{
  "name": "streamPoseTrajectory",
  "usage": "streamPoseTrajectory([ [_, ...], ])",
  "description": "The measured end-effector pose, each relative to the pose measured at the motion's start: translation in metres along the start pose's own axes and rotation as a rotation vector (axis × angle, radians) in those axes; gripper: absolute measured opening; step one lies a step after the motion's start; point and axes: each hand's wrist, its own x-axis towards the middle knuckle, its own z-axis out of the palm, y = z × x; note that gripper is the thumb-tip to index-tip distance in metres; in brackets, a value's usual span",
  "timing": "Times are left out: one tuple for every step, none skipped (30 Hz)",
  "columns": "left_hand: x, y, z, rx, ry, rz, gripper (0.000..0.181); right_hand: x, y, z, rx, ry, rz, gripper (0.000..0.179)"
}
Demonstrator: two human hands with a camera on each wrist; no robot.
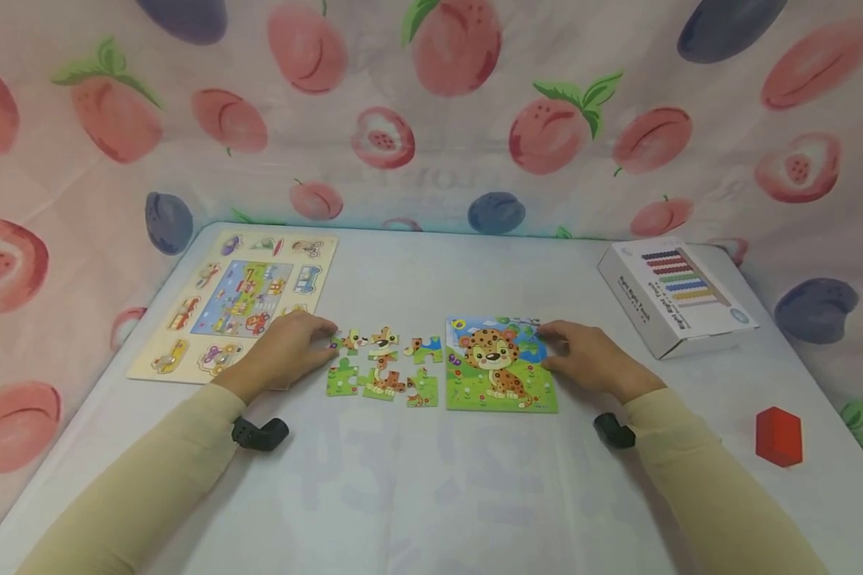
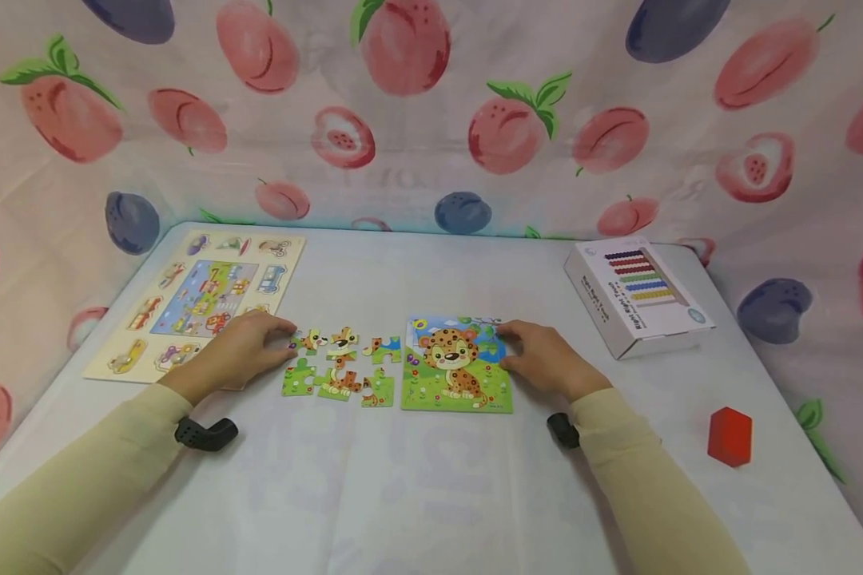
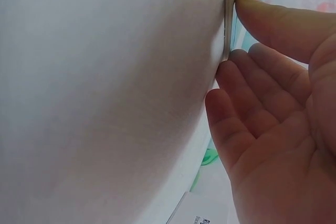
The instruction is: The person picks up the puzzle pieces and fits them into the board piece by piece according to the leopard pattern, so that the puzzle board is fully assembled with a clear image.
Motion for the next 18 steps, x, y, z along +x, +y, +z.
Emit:
streamPoseTrajectory([
  [0.0,0.0,0.0,0.006,0.007,0.007,0.041,0.0,0.0,0.0,0.001,-0.001,0.002,0.057],
  [-0.001,-0.001,-0.001,0.015,0.014,0.012,0.041,0.0,0.0,0.0,0.002,-0.001,0.002,0.057],
  [-0.001,-0.001,-0.001,0.019,0.019,0.013,0.041,0.001,0.0,0.0,0.003,-0.002,0.002,0.057],
  [-0.002,-0.001,-0.002,0.022,0.027,0.013,0.042,0.001,0.0,-0.001,0.005,-0.003,0.004,0.057],
  [-0.002,-0.001,-0.003,0.021,0.032,0.011,0.042,0.001,0.0,-0.001,0.006,-0.004,0.004,0.057],
  [-0.002,0.0,-0.004,0.019,0.038,0.009,0.041,0.001,0.0,-0.001,0.006,-0.006,0.005,0.057],
  [-0.001,0.001,-0.005,0.017,0.046,0.008,0.041,0.001,0.0,0.0,0.005,-0.007,0.006,0.057],
  [-0.001,0.003,-0.007,0.016,0.053,0.011,0.041,0.001,0.0,-0.001,0.004,-0.007,0.007,0.057],
  [0.0,0.005,-0.007,0.012,0.058,0.018,0.041,0.001,0.001,-0.001,0.001,-0.007,0.008,0.057],
  [0.001,0.007,-0.008,0.01,0.062,0.027,0.04,0.001,0.001,-0.001,-0.001,-0.007,0.009,0.057],
  [0.002,0.009,-0.008,0.006,0.064,0.038,0.039,0.001,0.001,-0.001,-0.002,-0.007,0.01,0.057],
  [0.004,0.012,-0.007,0.009,0.065,0.049,0.039,0.001,0.001,-0.001,-0.003,-0.008,0.014,0.058],
  [0.005,0.015,-0.007,0.013,0.064,0.059,0.039,0.001,0.001,-0.001,-0.002,-0.009,0.017,0.058],
  [0.007,0.018,-0.006,0.016,0.061,0.072,0.038,0.002,0.0,-0.001,0.0,-0.009,0.019,0.058],
  [0.009,0.021,-0.005,0.019,0.058,0.083,0.038,0.002,0.0,-0.001,0.001,-0.01,0.021,0.058],
  [0.01,0.024,-0.004,0.024,0.056,0.095,0.038,0.002,0.0,-0.001,0.003,-0.01,0.024,0.058],
  [0.011,0.028,-0.003,0.033,0.054,0.108,0.038,0.002,-0.001,-0.001,0.005,-0.011,0.026,0.058],
  [0.012,0.031,-0.002,0.042,0.053,0.123,0.038,0.002,-0.001,-0.001,0.006,-0.011,0.028,0.058],
])
